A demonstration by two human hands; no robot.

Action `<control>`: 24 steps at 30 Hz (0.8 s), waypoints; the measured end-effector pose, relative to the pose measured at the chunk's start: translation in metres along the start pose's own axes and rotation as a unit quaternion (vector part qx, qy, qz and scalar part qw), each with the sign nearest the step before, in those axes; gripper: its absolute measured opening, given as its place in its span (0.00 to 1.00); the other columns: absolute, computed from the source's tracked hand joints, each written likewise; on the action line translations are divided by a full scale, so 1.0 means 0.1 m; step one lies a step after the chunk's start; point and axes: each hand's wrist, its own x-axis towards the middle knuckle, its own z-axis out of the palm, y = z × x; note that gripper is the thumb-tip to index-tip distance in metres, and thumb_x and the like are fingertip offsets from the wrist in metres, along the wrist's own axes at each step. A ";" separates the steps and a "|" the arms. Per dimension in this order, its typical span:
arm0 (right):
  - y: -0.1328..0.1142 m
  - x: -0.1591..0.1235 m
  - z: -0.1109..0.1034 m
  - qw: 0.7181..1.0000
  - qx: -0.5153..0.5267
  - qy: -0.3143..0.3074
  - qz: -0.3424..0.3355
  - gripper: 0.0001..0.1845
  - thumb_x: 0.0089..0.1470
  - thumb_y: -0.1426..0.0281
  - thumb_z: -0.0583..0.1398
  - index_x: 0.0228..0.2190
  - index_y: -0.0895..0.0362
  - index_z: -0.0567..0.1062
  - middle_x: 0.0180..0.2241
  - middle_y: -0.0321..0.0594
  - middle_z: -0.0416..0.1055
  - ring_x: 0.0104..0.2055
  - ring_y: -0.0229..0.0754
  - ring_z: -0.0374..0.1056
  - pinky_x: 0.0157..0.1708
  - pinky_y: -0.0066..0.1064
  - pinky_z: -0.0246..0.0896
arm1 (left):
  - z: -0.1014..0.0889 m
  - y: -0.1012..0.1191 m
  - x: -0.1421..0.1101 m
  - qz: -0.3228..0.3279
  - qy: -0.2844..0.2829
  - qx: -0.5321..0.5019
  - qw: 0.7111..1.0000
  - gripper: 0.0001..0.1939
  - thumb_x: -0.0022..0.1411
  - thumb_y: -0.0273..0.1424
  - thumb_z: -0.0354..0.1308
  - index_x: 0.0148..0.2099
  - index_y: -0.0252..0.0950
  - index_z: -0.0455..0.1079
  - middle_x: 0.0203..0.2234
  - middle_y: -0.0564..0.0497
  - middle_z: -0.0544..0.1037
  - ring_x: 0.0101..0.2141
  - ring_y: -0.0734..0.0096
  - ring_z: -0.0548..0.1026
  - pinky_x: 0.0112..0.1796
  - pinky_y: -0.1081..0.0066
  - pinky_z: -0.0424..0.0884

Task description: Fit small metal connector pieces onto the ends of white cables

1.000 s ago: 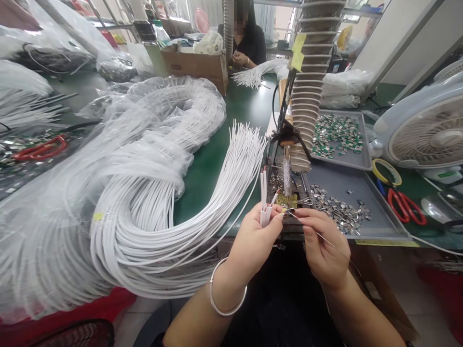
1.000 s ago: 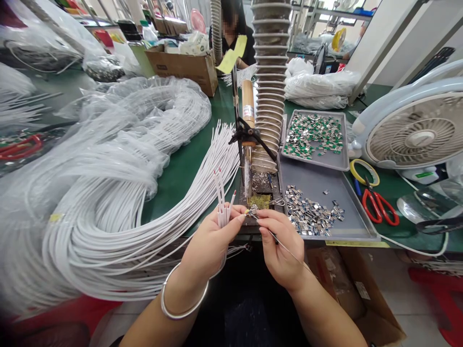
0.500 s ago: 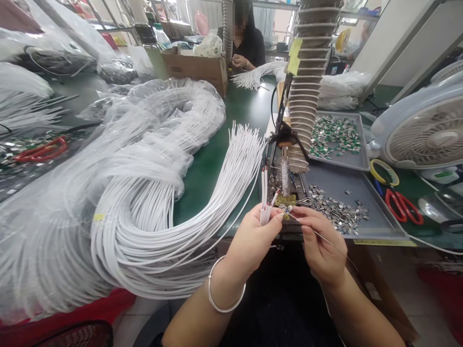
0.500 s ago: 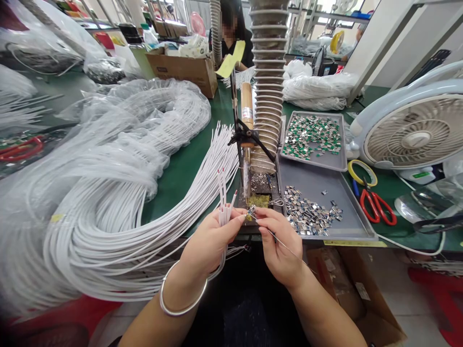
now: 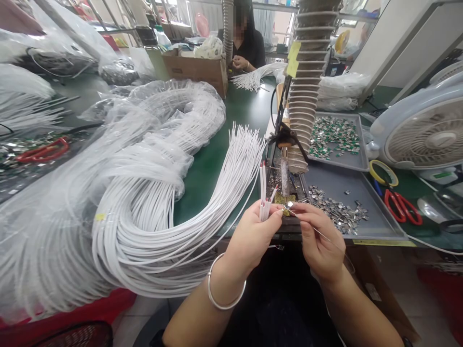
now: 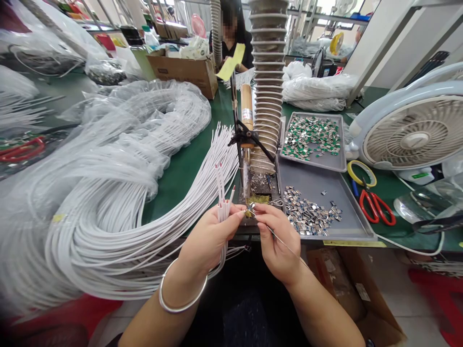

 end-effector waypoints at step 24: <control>-0.03 0.01 0.02 1.000 -0.017 0.005 -0.015 0.10 0.56 0.77 0.56 0.38 0.54 0.74 0.40 0.44 0.76 0.43 0.45 0.74 0.42 0.41 0.72 | 0.00 0.02 -0.04 0.005 0.006 -0.011 1.000 0.06 0.53 0.31 0.61 0.30 0.34 0.68 0.27 0.54 0.73 0.25 0.77 0.68 0.30 0.74 0.65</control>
